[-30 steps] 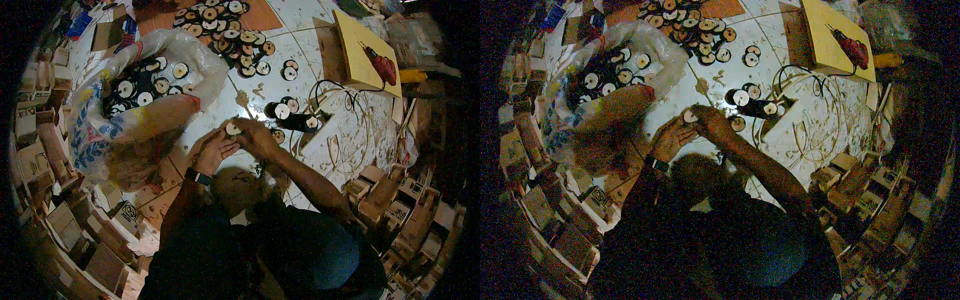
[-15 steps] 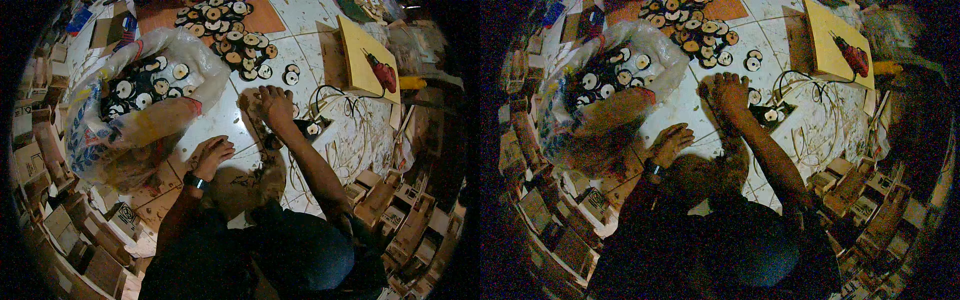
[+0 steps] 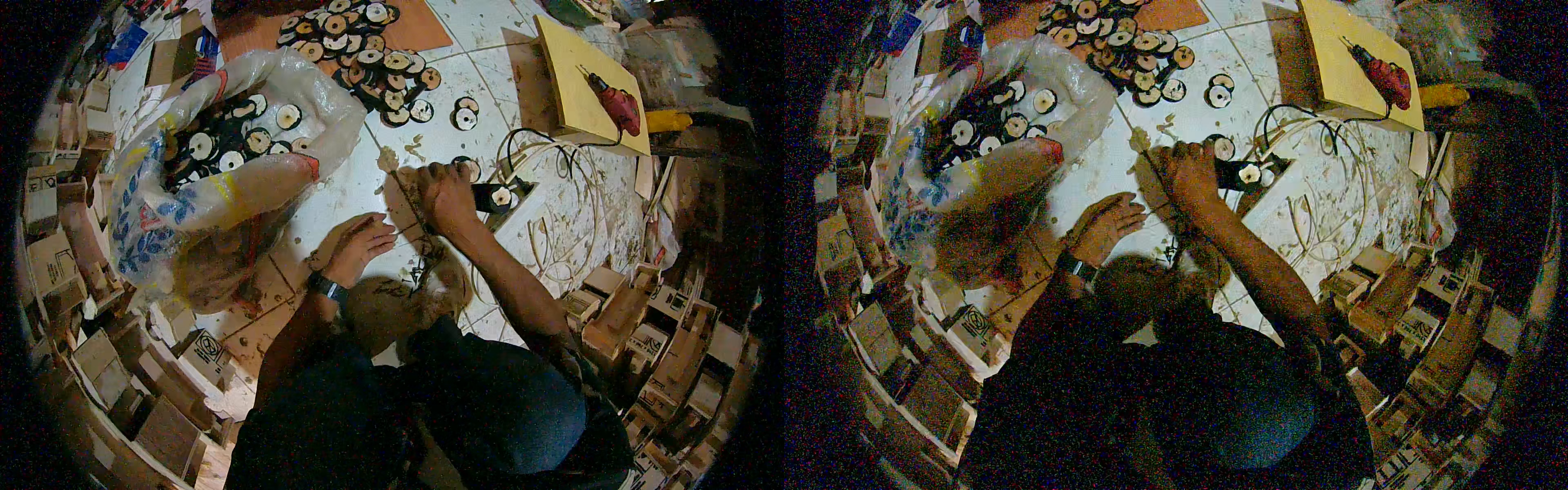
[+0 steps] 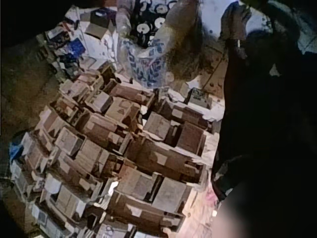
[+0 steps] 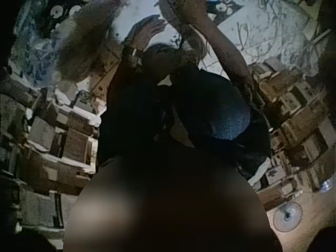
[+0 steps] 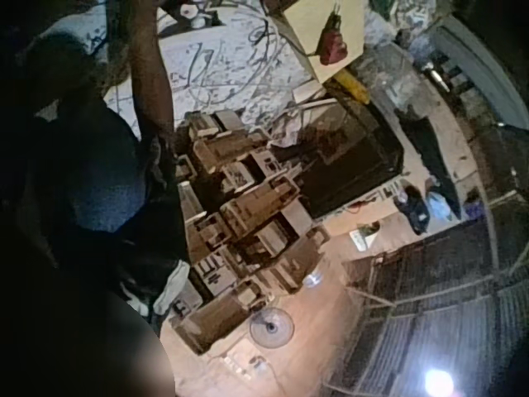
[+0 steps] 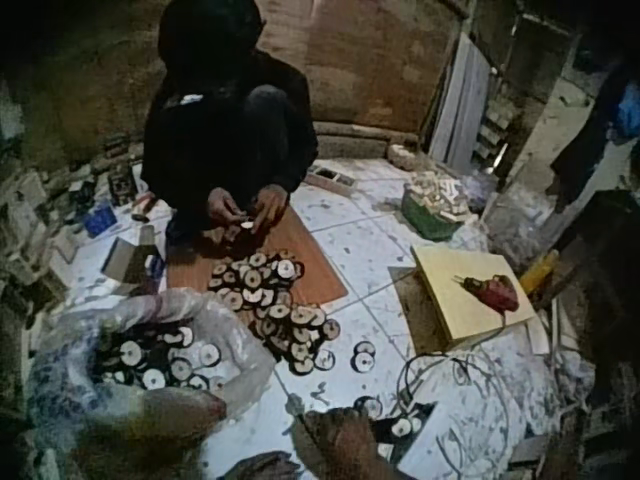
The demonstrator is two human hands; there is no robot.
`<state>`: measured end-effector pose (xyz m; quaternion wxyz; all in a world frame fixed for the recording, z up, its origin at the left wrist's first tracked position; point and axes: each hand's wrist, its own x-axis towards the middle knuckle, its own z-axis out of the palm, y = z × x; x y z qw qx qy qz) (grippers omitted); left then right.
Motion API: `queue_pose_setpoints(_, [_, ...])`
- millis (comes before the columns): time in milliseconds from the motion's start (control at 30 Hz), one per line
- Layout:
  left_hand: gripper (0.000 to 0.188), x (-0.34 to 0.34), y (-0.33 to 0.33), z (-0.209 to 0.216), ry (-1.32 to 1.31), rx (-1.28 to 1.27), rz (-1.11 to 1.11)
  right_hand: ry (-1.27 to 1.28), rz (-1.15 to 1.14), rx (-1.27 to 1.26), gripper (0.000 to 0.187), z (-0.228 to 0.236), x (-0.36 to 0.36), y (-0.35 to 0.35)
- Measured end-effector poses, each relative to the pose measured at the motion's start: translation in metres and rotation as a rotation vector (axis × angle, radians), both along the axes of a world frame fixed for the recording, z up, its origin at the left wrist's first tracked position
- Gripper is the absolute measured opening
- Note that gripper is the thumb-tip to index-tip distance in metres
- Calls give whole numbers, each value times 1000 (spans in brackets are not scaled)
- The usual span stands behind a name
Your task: The person sits on the floor and repeatedly picks up small round wooden discs, inserts a thin stick into the center hole, and places the assembled pieces on the table. The person handles the discs one at a time and accumulates a growing pile of finished units.
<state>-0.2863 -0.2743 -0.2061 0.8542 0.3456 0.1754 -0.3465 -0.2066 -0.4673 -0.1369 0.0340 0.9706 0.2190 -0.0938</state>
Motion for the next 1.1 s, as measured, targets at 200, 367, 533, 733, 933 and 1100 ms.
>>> queue_pose_setpoints(200, [37,-6,1,-8,169,-299,86,232,79,571,73,3,-52,29])
queue_pose_setpoints(367, [44,-27,28,-17,318,-378,175,507,18,424,30,-20,-78,8])
queue_pose_setpoints(533, [42,-36,30,-14,230,-258,221,368,268,111,30,-59,-129,6])
queue_pose_setpoints(733, [43,-28,28,0,300,-144,226,391,239,20,39,-69,-138,-7])
queue_pose_setpoints(933, [49,-23,27,4,234,-172,172,157,302,102,40,-67,-140,-15])
queue_pose_setpoints(1100, [38,-20,26,8,-95,198,106,305,170,278,31,-51,-130,-15])
